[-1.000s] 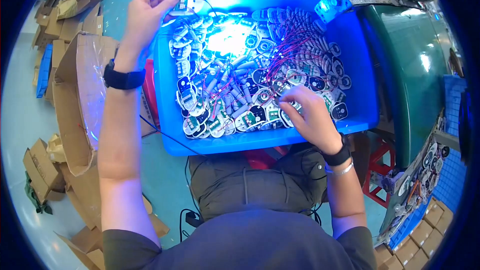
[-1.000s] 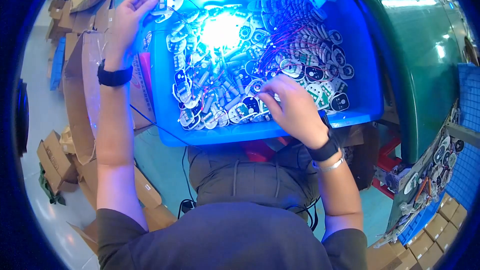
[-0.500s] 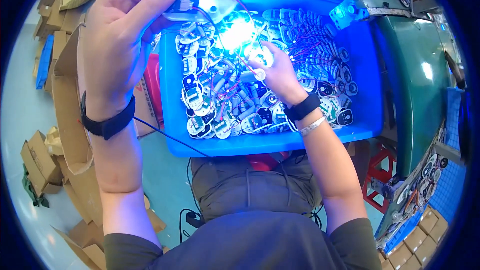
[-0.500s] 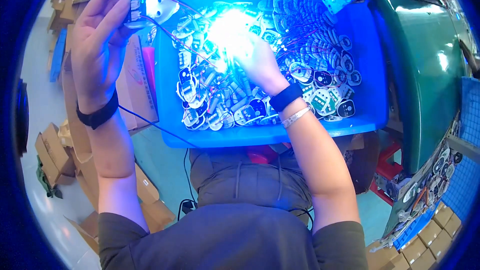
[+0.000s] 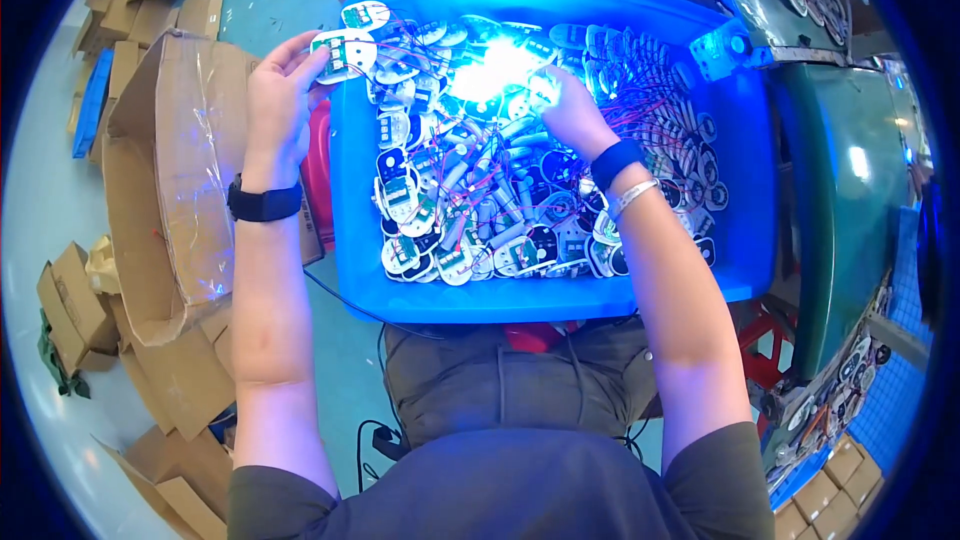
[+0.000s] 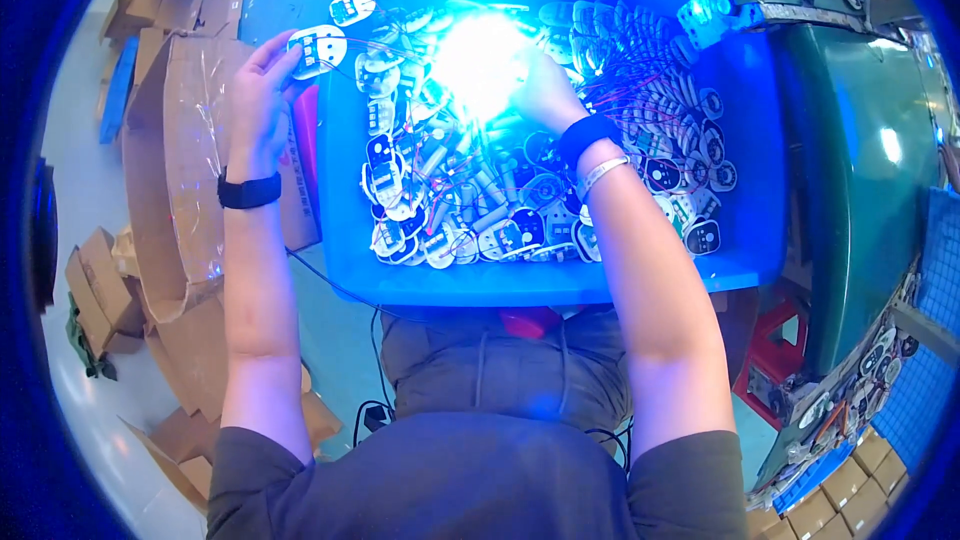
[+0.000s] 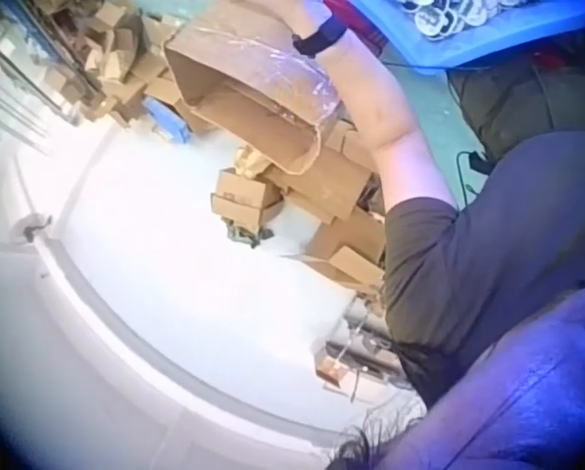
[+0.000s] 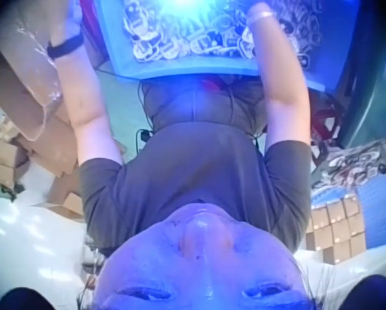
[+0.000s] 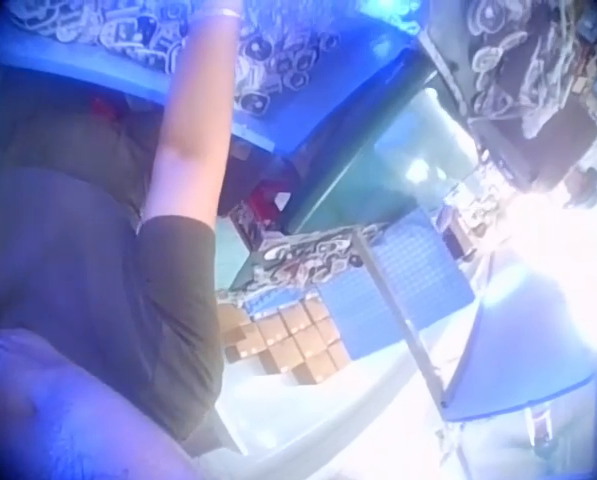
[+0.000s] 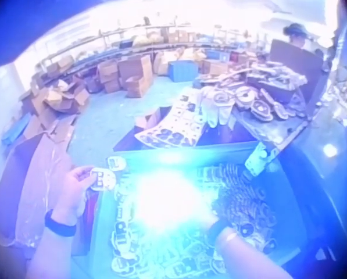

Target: Assembling small electronic devices by connecting batteries and wires to circuit boards and placing them into plastic housings.

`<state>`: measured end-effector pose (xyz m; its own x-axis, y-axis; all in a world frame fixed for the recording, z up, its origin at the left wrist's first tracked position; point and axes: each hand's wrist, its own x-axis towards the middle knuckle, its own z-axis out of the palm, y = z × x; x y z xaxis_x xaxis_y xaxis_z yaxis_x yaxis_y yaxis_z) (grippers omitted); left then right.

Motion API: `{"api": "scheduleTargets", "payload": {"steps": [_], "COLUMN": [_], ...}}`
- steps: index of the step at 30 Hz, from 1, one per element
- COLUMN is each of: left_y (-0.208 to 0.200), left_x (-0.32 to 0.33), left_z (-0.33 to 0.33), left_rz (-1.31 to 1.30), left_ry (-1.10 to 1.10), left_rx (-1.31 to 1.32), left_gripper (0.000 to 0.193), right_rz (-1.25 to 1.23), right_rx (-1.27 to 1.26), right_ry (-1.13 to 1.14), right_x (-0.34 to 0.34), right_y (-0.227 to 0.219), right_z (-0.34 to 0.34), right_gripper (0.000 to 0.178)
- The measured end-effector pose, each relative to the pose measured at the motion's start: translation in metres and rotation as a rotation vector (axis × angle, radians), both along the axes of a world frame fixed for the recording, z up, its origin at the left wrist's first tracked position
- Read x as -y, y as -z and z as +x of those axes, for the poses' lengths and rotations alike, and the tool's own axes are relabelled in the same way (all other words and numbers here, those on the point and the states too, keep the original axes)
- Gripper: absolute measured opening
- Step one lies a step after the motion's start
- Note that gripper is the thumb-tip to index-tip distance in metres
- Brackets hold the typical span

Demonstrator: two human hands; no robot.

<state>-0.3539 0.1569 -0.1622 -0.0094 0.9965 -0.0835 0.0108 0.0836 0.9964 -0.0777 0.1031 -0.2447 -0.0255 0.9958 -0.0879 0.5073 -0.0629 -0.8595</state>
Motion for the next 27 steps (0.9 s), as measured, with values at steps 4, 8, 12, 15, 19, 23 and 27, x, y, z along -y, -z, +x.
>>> {"api": "scheduleTargets", "payload": {"steps": [4,8,12,15,19,23,27], "left_y": [-0.004,0.019,0.046,0.054,0.056,0.055,0.059], "left_x": [-0.001,-0.007,-0.014,-0.017,-0.016,-0.009,-0.004], "left_z": [-0.002,-0.015,-0.034,-0.045,-0.045,-0.039,-0.044], "left_rz": [-0.132,0.043,0.236,0.2,0.186,0.213,0.343], "left_ry": [0.023,0.009,-0.026,-0.042,-0.063,-0.075,-0.136], "left_rx": [0.145,-0.36,-0.841,-0.867,-0.869,-1.07,-1.035], "left_gripper": [0.026,0.026,0.028,0.028,0.027,0.027,0.028], "right_rz": [0.19,0.117,0.031,0.057,0.004,-0.044,-0.038], "right_rx": [0.264,0.505,0.425,0.423,0.496,0.376,0.445], "right_ry": [-0.099,-0.142,-0.231,-0.273,-0.375,-0.079,-0.204], "right_x": [-0.005,-0.01,-0.004,0.002,0.004,0.005,0.002], "right_y": [0.012,0.032,0.034,0.031,0.029,0.039,0.049], "right_z": [-0.002,-0.012,-0.018,-0.012,-0.007,0.001,-0.004], "right_gripper": [0.041,0.039,0.042,0.04,0.036,0.035,0.036]}}
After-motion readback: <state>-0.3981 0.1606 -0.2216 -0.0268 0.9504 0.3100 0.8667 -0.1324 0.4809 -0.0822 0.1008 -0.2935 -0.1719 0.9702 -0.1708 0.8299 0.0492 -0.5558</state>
